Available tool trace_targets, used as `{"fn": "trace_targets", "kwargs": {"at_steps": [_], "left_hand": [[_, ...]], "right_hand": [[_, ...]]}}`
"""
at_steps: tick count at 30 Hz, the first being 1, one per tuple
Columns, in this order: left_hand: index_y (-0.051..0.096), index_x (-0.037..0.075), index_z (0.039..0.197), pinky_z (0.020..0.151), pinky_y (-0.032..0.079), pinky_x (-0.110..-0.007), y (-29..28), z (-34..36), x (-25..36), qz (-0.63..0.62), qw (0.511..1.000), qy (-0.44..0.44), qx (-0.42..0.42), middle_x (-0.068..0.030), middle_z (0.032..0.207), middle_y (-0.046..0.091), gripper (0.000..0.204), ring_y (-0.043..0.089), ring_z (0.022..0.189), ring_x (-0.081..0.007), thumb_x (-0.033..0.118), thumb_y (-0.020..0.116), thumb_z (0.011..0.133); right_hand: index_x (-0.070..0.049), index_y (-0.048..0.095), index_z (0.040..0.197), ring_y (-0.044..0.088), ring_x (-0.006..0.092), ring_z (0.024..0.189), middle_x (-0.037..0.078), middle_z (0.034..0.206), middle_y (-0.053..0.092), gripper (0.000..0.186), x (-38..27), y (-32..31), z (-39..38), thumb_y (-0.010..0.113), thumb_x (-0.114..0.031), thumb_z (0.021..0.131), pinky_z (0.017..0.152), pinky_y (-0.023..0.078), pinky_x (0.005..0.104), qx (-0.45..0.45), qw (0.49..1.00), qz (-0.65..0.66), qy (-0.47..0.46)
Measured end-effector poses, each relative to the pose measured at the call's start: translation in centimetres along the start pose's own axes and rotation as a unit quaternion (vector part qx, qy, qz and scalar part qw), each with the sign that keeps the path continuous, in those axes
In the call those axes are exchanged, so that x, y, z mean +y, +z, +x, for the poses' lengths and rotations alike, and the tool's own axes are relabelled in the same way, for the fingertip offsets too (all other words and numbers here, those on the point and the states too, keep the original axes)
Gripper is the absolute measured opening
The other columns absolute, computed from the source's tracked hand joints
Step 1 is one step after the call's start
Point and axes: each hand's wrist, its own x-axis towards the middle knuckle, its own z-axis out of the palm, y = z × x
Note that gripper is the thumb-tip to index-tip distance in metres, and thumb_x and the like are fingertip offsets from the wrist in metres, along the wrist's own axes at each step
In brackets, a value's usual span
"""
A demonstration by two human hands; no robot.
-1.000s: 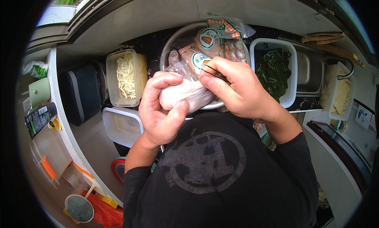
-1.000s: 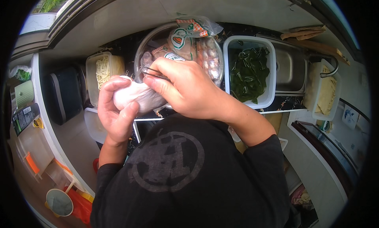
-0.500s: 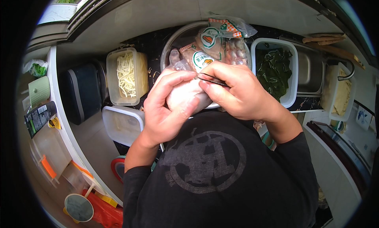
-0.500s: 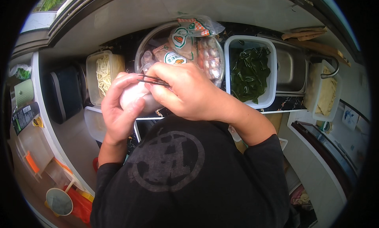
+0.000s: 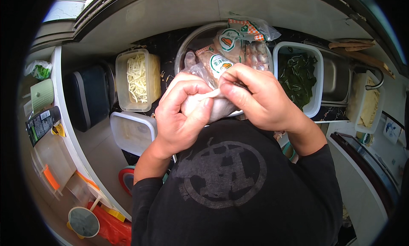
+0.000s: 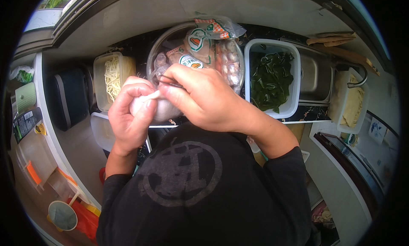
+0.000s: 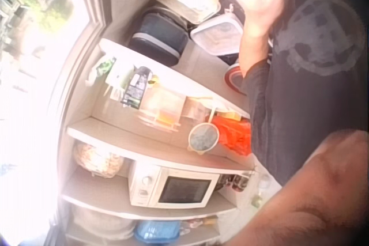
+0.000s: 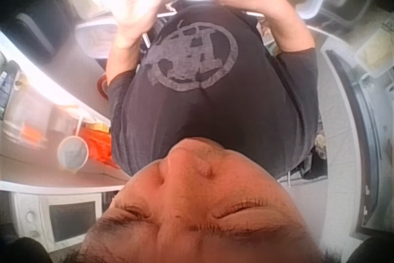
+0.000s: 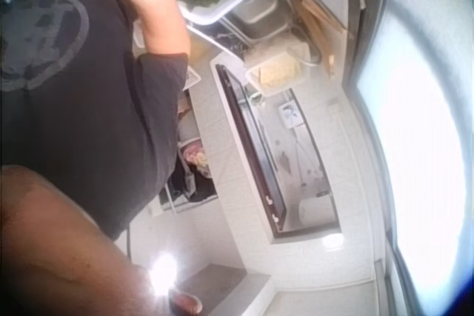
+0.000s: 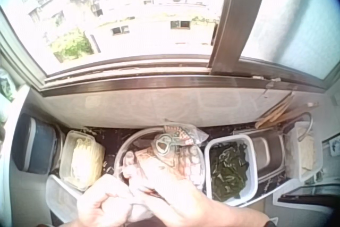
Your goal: The person cleans a raw chicken by hand and using tweezers. They pluck and scrape at the skin of the chicken while holding it above a bowl.
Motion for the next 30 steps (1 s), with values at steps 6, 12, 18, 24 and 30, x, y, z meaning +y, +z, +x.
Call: {"fn": "trace_targets", "kwargs": {"at_steps": [6, 12, 18, 24, 30], "left_hand": [[0.061, -0.003, 0.099, 0.079, 0.048, -0.03, 0.0, -0.2, 0.0, 0.044, 0.999, 0.01, 0.012, -0.0114, 0.096, 0.061, 0.018, 0.06, 0.086, -0.019, 0.001, 0.07, 0.083], [0.061, -0.004, 0.1, 0.081, 0.048, -0.03, -0.1, -0.5, 0.0, -0.001, 1.0, -0.011, 0.026, -0.0125, 0.097, 0.061, 0.019, 0.059, 0.088, -0.0188, -0.001, 0.069, 0.083], [0.061, -0.004, 0.102, 0.082, 0.047, -0.029, -0.7, -0.5, 0.1, -0.006, 1.0, -0.03, -0.005, -0.0124, 0.098, 0.061, 0.02, 0.059, 0.089, -0.0191, 0.0, 0.067, 0.084], [0.062, -0.003, 0.103, 0.08, 0.047, -0.029, -0.4, -0.4, 0.0, -0.005, 1.0, -0.014, -0.002, -0.0114, 0.098, 0.061, 0.022, 0.059, 0.088, -0.0186, 0.0, 0.069, 0.083], [0.064, -0.002, 0.097, 0.076, 0.049, -0.03, -0.2, -0.1, 0.2, 0.05, 0.998, 0.027, -0.006, -0.0106, 0.093, 0.062, 0.02, 0.06, 0.083, -0.0203, -0.001, 0.073, 0.078]], "right_hand": [[0.001, 0.06, 0.094, 0.063, 0.0361, 0.068, 0.019, 0.077, 0.063, 0.018, -0.1, -0.2, 0.7, 0.063, -0.016, 0.086, 0.059, 0.047, 0.0412, -0.047, 0.998, -0.045, 0.02], [0.001, 0.059, 0.094, 0.063, 0.0348, 0.07, 0.019, 0.077, 0.062, 0.016, 0.2, -0.2, 0.6, 0.06, -0.013, 0.086, 0.062, 0.047, 0.0401, -0.043, 0.999, -0.007, 0.016], [0.002, 0.057, 0.095, 0.052, 0.0175, 0.067, 0.008, 0.075, 0.056, 0.013, 0.0, -0.3, 0.4, 0.059, -0.011, 0.092, 0.059, 0.042, 0.0307, -0.048, 0.997, 0.04, 0.05], [0.003, 0.057, 0.097, 0.054, 0.0146, 0.066, 0.009, 0.078, 0.058, 0.009, 0.4, 0.0, 0.0, 0.059, -0.005, 0.092, 0.06, 0.043, 0.0291, -0.031, 0.999, 0.005, -0.021], [0.001, 0.056, 0.105, 0.064, 0.0379, 0.078, 0.02, 0.086, 0.063, 0.02, 0.7, 0.0, -0.1, 0.062, -0.007, 0.088, 0.066, 0.049, 0.0418, -0.038, 0.997, -0.032, -0.065]]}}
